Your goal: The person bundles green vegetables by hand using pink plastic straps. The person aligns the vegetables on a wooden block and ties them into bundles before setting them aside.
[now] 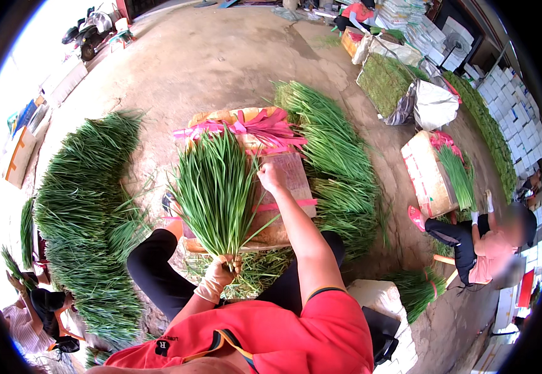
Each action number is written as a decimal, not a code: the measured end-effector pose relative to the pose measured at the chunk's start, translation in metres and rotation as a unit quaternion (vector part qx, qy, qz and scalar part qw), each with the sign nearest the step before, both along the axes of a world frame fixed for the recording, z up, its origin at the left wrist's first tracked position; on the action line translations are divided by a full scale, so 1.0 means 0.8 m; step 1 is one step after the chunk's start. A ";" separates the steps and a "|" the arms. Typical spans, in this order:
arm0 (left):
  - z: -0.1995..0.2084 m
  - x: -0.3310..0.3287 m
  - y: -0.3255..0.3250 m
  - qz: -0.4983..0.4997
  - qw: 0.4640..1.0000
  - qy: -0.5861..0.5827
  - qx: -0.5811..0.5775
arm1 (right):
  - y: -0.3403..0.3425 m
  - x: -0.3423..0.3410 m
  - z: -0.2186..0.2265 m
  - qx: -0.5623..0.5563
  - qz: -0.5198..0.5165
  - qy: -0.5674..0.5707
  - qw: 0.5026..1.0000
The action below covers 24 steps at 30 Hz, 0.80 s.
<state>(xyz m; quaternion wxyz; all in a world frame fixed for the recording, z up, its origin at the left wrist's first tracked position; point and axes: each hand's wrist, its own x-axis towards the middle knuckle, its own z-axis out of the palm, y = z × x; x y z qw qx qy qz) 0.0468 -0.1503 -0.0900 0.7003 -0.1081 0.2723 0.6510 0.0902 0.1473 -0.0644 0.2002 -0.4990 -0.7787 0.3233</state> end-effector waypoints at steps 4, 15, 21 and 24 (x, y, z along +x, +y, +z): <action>-0.007 -0.002 -0.004 -0.004 1.000 0.008 0.013 | -0.016 -0.014 -0.002 0.119 0.125 -0.111 0.979; -0.012 -0.005 -0.020 -0.041 0.997 0.033 0.061 | 0.059 0.076 0.086 -0.382 0.025 0.331 0.863; -0.029 -0.009 -0.020 -0.096 0.991 0.014 0.089 | 0.050 0.077 0.083 0.158 0.088 -0.178 0.967; -0.039 -0.015 -0.032 -0.074 0.995 0.031 0.065 | 0.012 -0.010 0.102 0.119 0.214 0.002 0.970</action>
